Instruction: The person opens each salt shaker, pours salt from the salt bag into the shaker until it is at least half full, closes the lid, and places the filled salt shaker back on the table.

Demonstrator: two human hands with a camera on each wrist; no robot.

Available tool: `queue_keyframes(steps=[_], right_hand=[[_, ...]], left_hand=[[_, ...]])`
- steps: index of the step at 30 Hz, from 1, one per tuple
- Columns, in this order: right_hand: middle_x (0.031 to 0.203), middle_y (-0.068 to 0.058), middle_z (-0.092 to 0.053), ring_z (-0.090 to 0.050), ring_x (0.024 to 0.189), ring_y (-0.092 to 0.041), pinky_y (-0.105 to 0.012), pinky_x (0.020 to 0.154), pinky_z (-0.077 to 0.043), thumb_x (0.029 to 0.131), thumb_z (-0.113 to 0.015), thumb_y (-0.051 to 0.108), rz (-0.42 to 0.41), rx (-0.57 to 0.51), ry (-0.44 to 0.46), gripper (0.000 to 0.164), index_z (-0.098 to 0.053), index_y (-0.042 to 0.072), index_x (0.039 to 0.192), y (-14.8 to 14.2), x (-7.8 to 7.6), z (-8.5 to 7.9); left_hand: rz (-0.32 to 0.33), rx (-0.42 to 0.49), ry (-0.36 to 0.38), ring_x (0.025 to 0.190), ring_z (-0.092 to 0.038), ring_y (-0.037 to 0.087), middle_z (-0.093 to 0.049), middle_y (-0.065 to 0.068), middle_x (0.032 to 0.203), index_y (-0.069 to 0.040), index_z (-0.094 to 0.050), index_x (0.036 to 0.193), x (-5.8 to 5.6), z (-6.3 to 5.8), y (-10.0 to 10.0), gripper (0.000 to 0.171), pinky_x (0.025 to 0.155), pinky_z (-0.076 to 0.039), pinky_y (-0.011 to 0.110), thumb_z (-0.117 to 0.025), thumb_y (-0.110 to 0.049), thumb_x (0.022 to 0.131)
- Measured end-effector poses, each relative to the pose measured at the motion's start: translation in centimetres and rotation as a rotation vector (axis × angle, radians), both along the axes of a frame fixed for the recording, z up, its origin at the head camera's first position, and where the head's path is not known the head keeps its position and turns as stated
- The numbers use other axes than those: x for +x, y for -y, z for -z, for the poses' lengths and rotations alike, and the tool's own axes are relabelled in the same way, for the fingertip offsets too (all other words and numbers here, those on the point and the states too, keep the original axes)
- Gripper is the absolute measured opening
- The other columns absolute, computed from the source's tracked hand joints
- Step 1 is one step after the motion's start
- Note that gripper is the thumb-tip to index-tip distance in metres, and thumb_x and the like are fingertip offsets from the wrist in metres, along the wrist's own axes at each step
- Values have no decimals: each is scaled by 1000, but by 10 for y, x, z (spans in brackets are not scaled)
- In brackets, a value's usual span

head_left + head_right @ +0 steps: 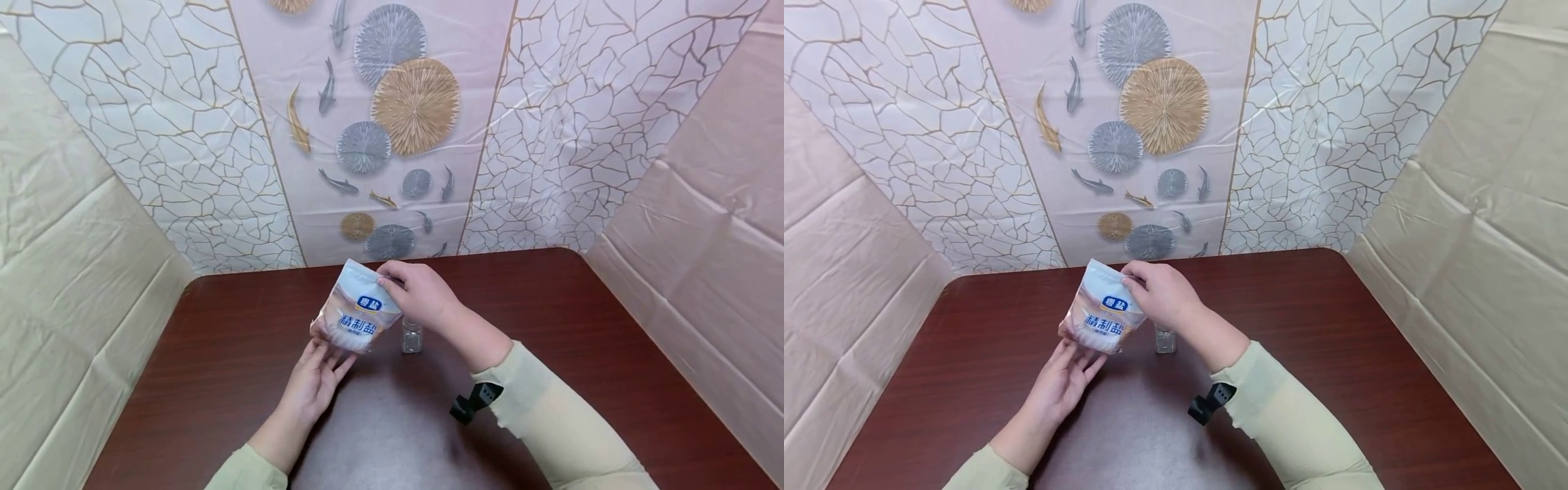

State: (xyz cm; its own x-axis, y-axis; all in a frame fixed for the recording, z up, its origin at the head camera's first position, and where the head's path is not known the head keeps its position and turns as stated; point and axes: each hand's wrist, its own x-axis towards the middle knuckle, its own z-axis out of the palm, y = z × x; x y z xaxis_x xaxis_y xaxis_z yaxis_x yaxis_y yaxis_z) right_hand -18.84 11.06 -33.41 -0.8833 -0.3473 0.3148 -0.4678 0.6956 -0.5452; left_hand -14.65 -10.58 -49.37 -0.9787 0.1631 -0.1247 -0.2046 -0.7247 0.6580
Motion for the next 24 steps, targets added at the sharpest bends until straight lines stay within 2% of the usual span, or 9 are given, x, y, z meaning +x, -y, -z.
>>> queue_keyframes(steps=[7,14,18,24], right_hand=[[91,7,-69,-58,77,-12,-31,68,-49,99,-63,26,-13,33,5,13,-71,20,107,-5,-6,5],[92,7,-69,-58,79,-11,-31,71,-50,98,-64,26,-3,36,21,13,-72,20,106,-10,-10,7],[89,7,-69,-59,78,-11,-31,69,-50,98,-64,25,-7,37,29,12,-73,20,105,-11,-11,7],[89,8,-69,-58,77,-11,-31,69,-49,97,-65,25,2,51,50,12,-73,21,105,-15,-14,10]], left_hand=[[-10,30,25,122,-52,17,-59,-1,118,-22,-53,94,-3,-2,5,22,107,-41,51,-38,-14,108],[-10,12,5,124,-52,16,-61,-2,121,-22,-57,99,-6,-4,9,23,105,-44,50,-38,-15,108],[-10,-13,-4,124,-52,16,-60,-4,120,-22,-54,93,-8,-4,11,25,105,-43,52,-37,-14,109],[15,5,-16,124,-48,15,-57,-4,113,-22,-51,89,-10,-3,13,28,105,-38,61,-34,-15,109]])
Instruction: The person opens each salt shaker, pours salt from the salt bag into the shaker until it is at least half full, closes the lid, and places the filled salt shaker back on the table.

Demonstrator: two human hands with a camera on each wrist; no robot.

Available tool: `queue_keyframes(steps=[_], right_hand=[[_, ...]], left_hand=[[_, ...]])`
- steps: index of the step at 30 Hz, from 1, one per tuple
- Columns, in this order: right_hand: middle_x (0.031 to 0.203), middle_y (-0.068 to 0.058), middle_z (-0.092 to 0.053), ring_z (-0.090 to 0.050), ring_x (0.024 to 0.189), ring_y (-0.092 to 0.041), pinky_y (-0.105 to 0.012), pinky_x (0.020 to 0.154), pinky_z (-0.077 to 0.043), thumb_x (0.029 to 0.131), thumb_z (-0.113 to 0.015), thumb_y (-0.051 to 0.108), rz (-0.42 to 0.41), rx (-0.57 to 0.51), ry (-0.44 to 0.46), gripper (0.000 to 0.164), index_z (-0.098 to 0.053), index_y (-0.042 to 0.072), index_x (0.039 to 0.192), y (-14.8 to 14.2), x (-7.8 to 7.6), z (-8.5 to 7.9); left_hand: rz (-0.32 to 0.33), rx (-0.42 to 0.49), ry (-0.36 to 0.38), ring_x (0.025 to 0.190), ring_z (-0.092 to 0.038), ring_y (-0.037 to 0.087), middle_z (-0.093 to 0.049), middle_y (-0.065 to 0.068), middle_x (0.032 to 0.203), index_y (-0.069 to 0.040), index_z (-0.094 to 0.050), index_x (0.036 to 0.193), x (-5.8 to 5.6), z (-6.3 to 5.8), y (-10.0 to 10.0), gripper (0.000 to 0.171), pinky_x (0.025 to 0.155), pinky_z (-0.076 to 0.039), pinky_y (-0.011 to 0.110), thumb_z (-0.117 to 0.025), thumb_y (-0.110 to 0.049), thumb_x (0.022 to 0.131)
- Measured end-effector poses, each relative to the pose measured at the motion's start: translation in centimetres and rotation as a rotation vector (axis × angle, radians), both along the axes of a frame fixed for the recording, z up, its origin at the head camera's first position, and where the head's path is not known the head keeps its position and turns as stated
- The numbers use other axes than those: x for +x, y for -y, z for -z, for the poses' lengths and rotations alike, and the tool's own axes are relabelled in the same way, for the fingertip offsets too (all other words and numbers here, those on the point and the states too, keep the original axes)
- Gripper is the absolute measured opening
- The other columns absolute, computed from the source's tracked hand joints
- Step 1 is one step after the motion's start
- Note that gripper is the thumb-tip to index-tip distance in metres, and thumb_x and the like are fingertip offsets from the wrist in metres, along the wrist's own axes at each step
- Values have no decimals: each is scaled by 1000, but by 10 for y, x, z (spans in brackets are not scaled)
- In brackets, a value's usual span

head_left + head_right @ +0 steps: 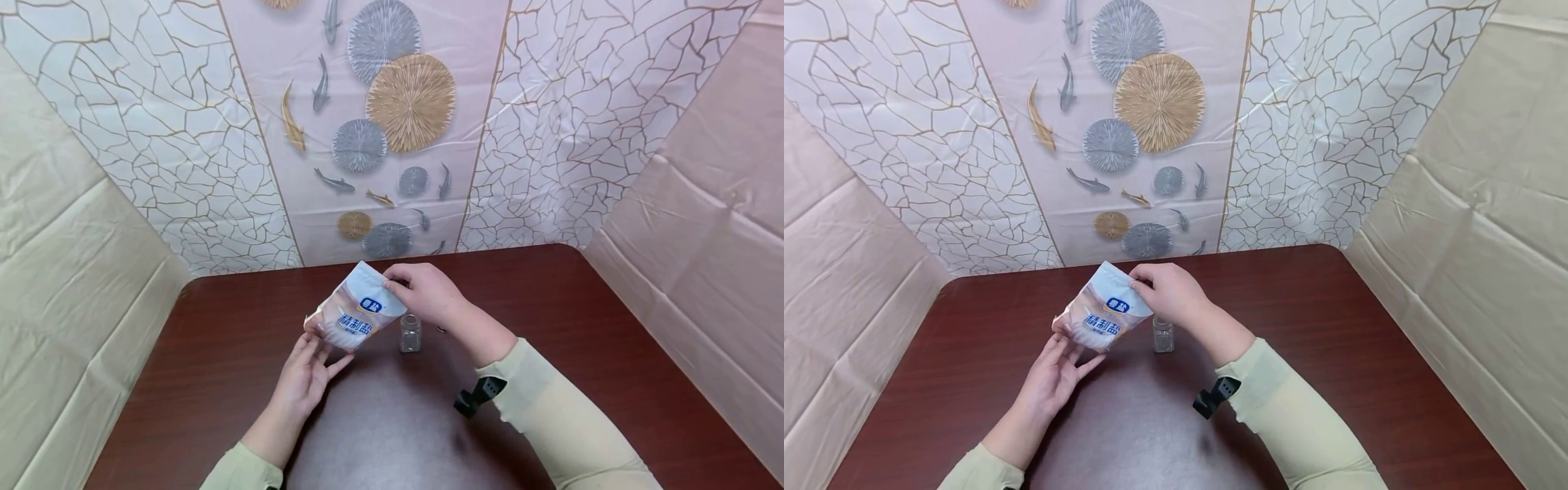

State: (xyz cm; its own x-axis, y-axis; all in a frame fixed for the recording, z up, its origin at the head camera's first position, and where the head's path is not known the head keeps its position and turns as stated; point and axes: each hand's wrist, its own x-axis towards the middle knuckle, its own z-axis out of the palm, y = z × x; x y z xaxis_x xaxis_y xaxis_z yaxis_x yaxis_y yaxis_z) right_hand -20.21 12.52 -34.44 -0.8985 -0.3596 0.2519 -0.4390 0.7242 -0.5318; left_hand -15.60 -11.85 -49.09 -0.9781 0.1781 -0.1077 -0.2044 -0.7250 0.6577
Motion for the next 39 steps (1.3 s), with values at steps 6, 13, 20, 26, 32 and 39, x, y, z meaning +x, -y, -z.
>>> queue_keyframes(steps=[6,13,20,26,32,39], right_hand=[[91,8,-70,-59,78,-11,-31,68,-50,98,-64,25,6,3,12,13,-73,21,106,-2,-2,3],[92,7,-70,-59,79,-11,-31,70,-50,97,-65,26,14,-1,22,13,-73,21,107,-2,-3,5],[91,7,-70,-59,78,-12,-31,70,-50,97,-65,26,13,-2,14,14,-73,21,107,-3,-3,5],[90,7,-70,-60,78,-12,-31,69,-50,97,-65,26,24,-14,29,13,-73,20,106,-6,-4,6],[91,7,-70,-60,78,-12,-31,68,-50,97,-65,26,26,-26,51,14,-73,20,107,-6,-4,8],[89,7,-69,-60,76,-12,-31,67,-50,97,-65,25,27,-38,54,13,-73,19,106,-6,-4,11]], left_hand=[[-8,-29,-11,124,-50,14,-59,-5,118,-22,-52,88,-1,-2,2,27,105,-38,62,-36,-14,109],[-56,-67,-17,116,-53,15,-59,-5,109,-21,-49,85,-2,-6,3,27,102,-41,61,-37,-13,108],[-87,-97,-14,113,-54,15,-60,-5,104,-20,-51,86,-3,-8,5,25,101,-42,62,-40,-12,107],[-111,-154,-39,114,-58,16,-65,-4,108,-19,-61,98,-3,-10,6,19,95,-50,56,-45,-13,106],[-124,-185,-34,113,-58,17,-65,-4,107,-21,-62,94,-2,-12,8,23,96,-48,57,-45,-13,106],[-142,-214,-26,111,-58,18,-63,-3,106,-19,-59,92,0,-12,9,21,97,-48,58,-46,-11,106]])
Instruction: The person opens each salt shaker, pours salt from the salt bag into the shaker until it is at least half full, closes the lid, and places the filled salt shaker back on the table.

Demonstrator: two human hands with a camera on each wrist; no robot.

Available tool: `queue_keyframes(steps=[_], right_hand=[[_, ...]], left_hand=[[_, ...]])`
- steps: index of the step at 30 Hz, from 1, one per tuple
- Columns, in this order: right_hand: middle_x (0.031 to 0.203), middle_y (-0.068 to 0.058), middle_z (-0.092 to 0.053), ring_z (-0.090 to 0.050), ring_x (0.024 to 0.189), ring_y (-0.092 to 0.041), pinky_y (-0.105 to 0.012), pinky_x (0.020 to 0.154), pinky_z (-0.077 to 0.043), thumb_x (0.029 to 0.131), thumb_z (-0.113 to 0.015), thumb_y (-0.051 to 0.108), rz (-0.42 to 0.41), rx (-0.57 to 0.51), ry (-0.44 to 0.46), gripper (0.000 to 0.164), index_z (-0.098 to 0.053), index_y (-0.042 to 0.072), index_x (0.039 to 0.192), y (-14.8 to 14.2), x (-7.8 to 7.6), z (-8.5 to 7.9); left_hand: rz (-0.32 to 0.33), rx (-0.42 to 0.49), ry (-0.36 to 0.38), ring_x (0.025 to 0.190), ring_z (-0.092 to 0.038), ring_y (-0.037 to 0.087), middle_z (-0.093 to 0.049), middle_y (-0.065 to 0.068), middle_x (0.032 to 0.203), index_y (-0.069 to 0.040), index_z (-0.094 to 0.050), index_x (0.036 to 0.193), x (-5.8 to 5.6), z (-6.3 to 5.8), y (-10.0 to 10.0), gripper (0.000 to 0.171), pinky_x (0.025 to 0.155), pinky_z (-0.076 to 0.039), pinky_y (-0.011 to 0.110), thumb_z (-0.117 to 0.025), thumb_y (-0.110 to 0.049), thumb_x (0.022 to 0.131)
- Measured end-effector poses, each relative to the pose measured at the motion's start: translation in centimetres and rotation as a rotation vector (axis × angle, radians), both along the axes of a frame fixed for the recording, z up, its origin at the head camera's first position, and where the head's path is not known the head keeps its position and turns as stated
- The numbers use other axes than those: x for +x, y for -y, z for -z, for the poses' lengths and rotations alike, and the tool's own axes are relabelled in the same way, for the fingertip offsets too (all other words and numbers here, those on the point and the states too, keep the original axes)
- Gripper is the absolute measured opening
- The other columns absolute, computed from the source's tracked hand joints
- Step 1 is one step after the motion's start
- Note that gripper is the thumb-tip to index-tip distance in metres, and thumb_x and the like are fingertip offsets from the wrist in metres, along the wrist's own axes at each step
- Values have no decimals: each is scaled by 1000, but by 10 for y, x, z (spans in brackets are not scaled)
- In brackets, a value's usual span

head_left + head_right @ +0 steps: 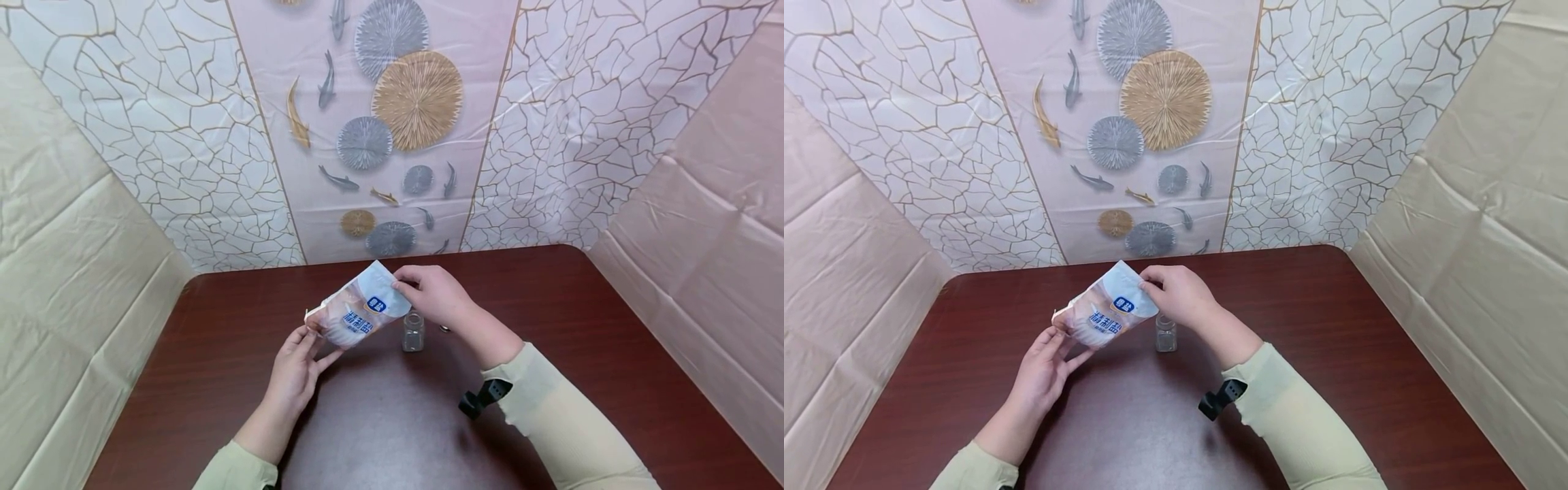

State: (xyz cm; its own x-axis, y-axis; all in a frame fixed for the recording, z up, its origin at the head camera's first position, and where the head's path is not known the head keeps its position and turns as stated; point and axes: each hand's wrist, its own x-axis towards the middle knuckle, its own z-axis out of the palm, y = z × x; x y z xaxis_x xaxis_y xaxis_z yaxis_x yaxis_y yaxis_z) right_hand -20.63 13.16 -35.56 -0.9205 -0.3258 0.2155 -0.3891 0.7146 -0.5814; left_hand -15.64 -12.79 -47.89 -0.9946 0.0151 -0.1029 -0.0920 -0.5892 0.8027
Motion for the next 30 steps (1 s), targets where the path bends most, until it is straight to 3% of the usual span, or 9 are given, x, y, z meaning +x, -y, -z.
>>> queue_keyframes(steps=[17,30], right_hand=[[86,8,-69,-59,72,-11,-31,66,-49,97,-65,23,-5,-9,-57,9,-73,19,101,-7,-2,7],[85,6,-69,-58,69,-12,-31,61,-49,96,-66,21,10,-48,-40,9,-73,18,101,-11,-1,12]], left_hand=[[-17,-46,-23,107,-60,17,-63,-1,107,-18,-59,95,0,-3,-1,18,94,-49,58,-48,-9,105],[-23,-85,-5,109,-61,17,-64,0,109,-17,-60,99,-3,-10,-1,11,94,-49,59,-51,-12,104]])
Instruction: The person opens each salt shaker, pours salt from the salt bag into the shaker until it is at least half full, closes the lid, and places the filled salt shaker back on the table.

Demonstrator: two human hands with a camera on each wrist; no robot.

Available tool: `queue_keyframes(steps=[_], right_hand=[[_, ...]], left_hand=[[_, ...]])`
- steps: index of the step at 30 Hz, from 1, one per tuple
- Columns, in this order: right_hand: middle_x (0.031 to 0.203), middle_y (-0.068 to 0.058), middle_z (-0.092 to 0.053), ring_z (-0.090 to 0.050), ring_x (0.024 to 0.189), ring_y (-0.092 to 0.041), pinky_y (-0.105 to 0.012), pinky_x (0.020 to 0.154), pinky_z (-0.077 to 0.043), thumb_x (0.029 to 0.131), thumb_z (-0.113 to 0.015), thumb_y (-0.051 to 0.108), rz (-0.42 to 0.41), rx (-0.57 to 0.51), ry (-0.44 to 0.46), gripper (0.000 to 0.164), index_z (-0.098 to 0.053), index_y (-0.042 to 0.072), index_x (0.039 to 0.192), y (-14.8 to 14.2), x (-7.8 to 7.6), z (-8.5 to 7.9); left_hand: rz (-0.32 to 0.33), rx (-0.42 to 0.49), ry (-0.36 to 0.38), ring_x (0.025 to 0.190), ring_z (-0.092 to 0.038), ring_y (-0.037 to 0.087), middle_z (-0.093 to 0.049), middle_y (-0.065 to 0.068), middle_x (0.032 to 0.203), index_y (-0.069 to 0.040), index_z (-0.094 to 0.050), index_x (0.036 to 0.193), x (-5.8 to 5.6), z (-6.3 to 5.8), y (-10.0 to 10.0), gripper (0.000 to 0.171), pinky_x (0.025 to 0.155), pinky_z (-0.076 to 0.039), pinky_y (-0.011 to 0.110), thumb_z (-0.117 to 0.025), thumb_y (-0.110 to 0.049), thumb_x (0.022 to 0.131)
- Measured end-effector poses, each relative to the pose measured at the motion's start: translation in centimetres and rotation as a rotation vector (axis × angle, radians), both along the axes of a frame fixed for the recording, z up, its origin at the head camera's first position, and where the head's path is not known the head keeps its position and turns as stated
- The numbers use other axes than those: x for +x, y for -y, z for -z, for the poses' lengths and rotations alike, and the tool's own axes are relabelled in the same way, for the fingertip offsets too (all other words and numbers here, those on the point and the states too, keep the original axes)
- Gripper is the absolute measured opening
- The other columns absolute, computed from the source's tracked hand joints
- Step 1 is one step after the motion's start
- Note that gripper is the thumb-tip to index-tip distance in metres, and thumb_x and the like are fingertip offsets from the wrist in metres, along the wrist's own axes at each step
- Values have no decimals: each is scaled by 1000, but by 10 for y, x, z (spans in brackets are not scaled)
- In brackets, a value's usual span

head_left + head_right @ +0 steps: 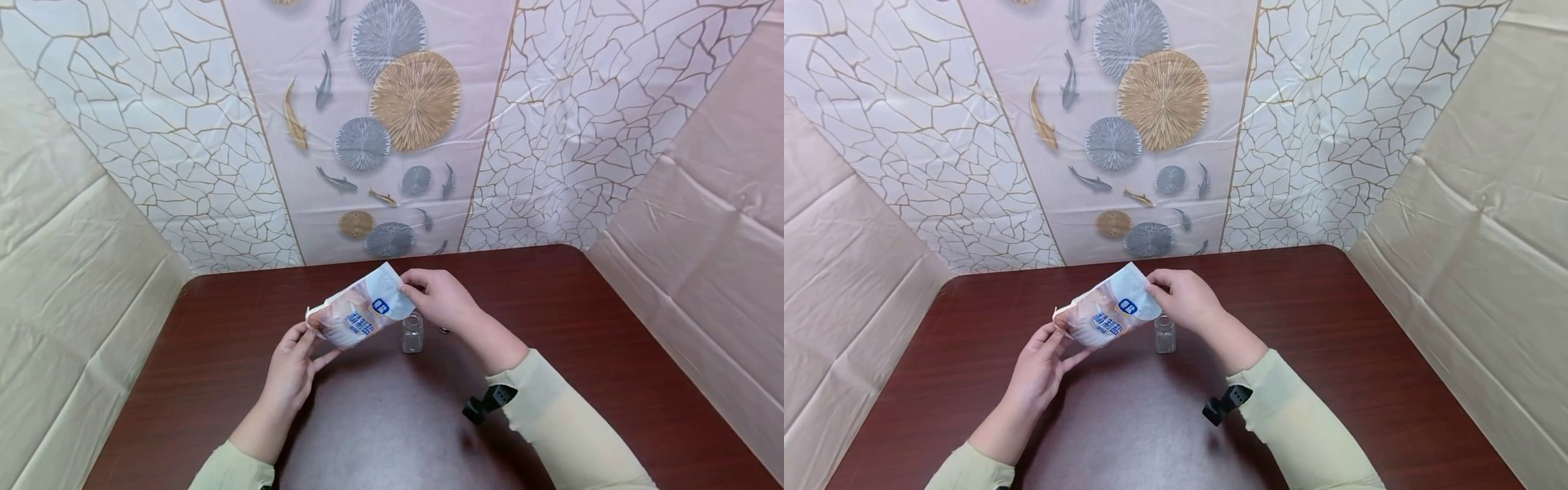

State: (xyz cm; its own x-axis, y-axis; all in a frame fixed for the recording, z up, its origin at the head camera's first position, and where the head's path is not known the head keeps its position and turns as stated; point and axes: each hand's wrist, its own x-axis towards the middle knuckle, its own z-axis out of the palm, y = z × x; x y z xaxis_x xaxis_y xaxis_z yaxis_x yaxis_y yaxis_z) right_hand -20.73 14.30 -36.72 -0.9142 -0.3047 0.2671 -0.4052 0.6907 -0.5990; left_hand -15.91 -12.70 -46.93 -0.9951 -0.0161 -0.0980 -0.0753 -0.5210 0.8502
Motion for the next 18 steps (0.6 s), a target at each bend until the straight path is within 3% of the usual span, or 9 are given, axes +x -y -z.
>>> queue_keyframes(steps=[14,18], right_hand=[[85,6,-69,-59,69,-12,-31,62,-50,96,-66,21,14,-30,15,8,-73,18,100,-5,2,1],[85,6,-69,-60,70,-12,-31,63,-50,96,-66,21,18,-32,18,8,-73,18,100,-6,3,0]], left_hand=[[-2,-23,29,108,-60,18,-61,1,109,-18,-62,94,-1,-8,-2,14,91,-51,58,-53,-12,103],[6,-37,7,108,-61,17,-61,1,109,-18,-62,95,-1,-7,-2,11,90,-52,57,-56,-14,102]])
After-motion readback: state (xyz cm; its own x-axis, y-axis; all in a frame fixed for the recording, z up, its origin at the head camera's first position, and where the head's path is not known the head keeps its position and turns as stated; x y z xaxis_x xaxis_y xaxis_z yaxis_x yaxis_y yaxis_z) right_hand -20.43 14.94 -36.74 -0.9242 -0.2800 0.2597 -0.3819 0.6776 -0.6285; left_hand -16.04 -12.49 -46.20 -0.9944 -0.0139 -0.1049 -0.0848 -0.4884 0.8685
